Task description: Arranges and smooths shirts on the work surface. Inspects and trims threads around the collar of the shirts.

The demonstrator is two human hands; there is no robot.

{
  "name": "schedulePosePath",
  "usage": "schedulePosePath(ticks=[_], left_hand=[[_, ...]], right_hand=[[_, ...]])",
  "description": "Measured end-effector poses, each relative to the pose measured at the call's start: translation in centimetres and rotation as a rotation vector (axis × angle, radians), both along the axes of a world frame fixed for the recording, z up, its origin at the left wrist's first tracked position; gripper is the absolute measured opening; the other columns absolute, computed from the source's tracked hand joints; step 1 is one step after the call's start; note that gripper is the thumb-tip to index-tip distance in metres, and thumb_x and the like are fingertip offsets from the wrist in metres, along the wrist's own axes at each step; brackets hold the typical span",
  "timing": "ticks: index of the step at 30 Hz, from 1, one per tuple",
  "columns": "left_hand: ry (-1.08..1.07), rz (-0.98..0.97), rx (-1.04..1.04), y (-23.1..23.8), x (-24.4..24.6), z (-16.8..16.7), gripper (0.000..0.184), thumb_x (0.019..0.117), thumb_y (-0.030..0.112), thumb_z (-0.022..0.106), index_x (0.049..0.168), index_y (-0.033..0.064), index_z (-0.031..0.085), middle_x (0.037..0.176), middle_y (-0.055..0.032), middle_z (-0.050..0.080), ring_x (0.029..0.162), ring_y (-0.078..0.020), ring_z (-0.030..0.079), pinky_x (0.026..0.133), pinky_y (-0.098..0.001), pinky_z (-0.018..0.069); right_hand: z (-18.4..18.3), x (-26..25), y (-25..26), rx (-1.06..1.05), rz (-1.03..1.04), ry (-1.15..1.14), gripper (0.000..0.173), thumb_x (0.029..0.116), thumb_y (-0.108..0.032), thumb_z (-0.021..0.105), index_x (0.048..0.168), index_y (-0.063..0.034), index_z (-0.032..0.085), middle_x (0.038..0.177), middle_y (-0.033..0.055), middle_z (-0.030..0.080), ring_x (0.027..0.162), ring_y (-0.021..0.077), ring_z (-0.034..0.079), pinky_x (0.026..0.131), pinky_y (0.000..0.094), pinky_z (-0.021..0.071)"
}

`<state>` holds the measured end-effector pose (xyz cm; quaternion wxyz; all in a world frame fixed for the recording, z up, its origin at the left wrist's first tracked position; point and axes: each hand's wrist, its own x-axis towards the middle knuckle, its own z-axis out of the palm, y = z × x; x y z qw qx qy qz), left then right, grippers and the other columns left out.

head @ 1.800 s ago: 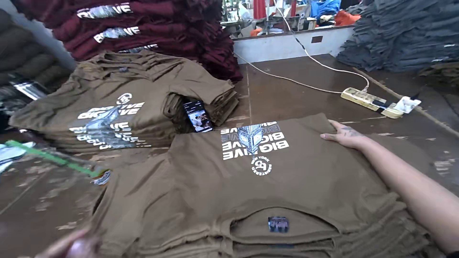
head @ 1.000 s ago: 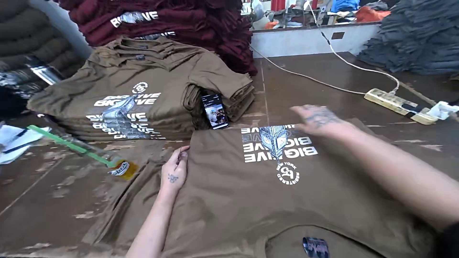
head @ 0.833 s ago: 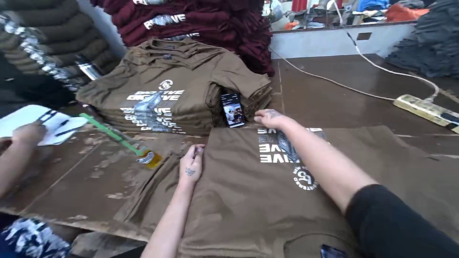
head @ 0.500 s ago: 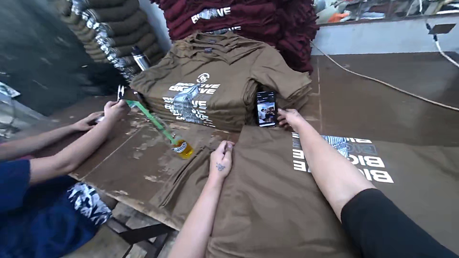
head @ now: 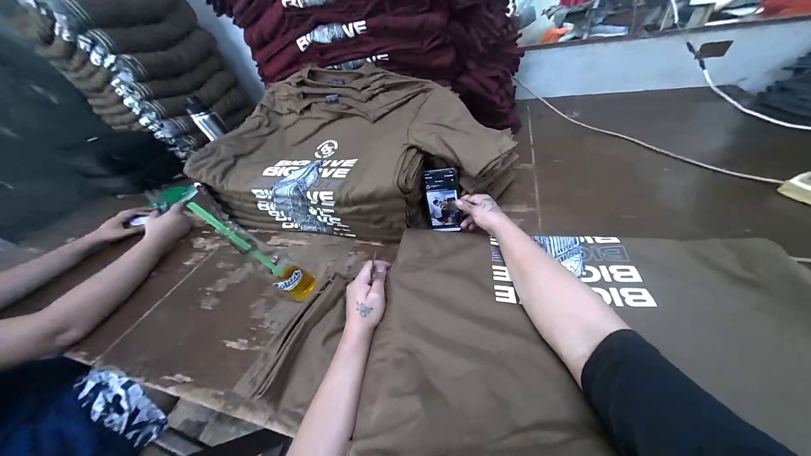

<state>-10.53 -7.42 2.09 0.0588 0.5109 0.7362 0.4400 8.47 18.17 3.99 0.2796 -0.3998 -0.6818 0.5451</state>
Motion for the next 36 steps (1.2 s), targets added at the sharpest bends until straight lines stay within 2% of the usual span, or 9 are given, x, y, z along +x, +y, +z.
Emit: schedulePosePath(ticks=[4,8,11,14,19,26,29,34,36], left_hand=[[-0.018,-0.004,0.037,0.0,0.0,-0.1,0.037,0.1063,0.020,0.038,0.114,0.0024,0.069,0.097,-0.0072,0.071,0.087,-0.0060,0.064,0.081,-0.0286,0.0504],[-0.007,-0.002,0.043,0.0,0.2,0.0,0.037,0.1067,0.020,0.038,0.113,0.0001,0.069,0.098,-0.0078,0.070,0.087,-0.0043,0.063,0.081,-0.0258,0.0493],[0.019,0.021,0.011,0.7,0.6,0.3,0.037,0.1062,0.020,0.038,0.112,-0.0009,0.068,0.096,-0.0108,0.069,0.086,-0.0103,0.063,0.080,-0.0332,0.0489],[0.037,0.018,-0.012,2.1,0.6,0.6,0.036,0.1063,0.019,0.038,0.112,0.0003,0.069,0.097,-0.0117,0.070,0.088,-0.0135,0.065,0.081,-0.0370,0.0496],[0.053,-0.016,-0.046,6.3,1.3,0.7,0.036,0.1064,0.017,0.037,0.114,0.0019,0.069,0.099,-0.0141,0.071,0.094,-0.0209,0.067,0.085,-0.0448,0.0497],[0.045,-0.074,-0.087,11.9,2.1,0.8,0.036,0.1070,0.017,0.039,0.115,0.0019,0.071,0.104,-0.0160,0.072,0.101,-0.0241,0.068,0.092,-0.0470,0.0505],[0.043,-0.077,-0.074,12.8,1.9,0.5,0.034,0.1066,0.016,0.041,0.112,0.0021,0.072,0.098,-0.0166,0.072,0.096,-0.0269,0.068,0.088,-0.0504,0.0506],[0.058,-0.068,-0.028,12.8,1.6,0.2,0.034,0.1064,0.017,0.041,0.110,0.0028,0.072,0.094,-0.0146,0.071,0.090,-0.0237,0.067,0.084,-0.0499,0.0501],[0.068,-0.070,-0.016,12.8,1.5,0.1,0.034,0.1062,0.017,0.041,0.109,0.0026,0.072,0.093,-0.0145,0.071,0.090,-0.0233,0.067,0.083,-0.0496,0.0498]], right_hand=[[1.0,2.8,0.1,0.103,-0.022,0.010,0.033,0.1082,-0.028,0.054,0.127,-0.0031,0.066,0.110,0.0157,0.068,0.066,0.0182,0.066,0.062,0.0345,0.0583],[3.0,9.3,1.4,0.094,0.000,-0.059,0.034,0.1090,-0.027,0.052,0.129,-0.0034,0.065,0.105,0.0156,0.069,0.066,0.0177,0.066,0.063,0.0337,0.0577],[3.1,14.9,2.6,0.083,-0.047,-0.076,0.033,0.1092,-0.025,0.051,0.128,-0.0004,0.064,0.099,0.0149,0.068,0.066,0.0162,0.065,0.063,0.0328,0.0574],[2.2,18.1,4.0,0.052,-0.153,-0.039,0.034,0.1097,-0.025,0.050,0.129,0.0002,0.062,0.102,0.0158,0.068,0.066,0.0166,0.066,0.062,0.0329,0.0581],[2.0,16.7,7.1,-0.006,-0.171,-0.030,0.035,0.1100,-0.025,0.049,0.133,-0.0007,0.060,0.106,0.0185,0.068,0.069,0.0197,0.068,0.064,0.0346,0.0588],[0.8,13.6,11.1,-0.118,-0.088,0.010,0.038,0.1109,-0.026,0.046,0.138,-0.0014,0.056,0.111,0.0202,0.067,0.082,0.0255,0.071,0.075,0.0395,0.0603],[0.9,14.6,11.8,-0.087,-0.061,-0.004,0.037,0.1106,-0.026,0.047,0.137,-0.0005,0.057,0.112,0.0194,0.067,0.081,0.0244,0.071,0.074,0.0392,0.0610],[1.2,14.7,11.7,-0.038,-0.020,-0.017,0.034,0.1096,-0.025,0.050,0.128,0.0007,0.062,0.107,0.0172,0.069,0.076,0.0217,0.072,0.069,0.0370,0.0621],[1.2,14.7,11.2,-0.033,-0.005,-0.047,0.036,0.1102,-0.028,0.048,0.131,-0.0008,0.062,0.109,0.0176,0.069,0.078,0.0220,0.071,0.072,0.0377,0.0613]])
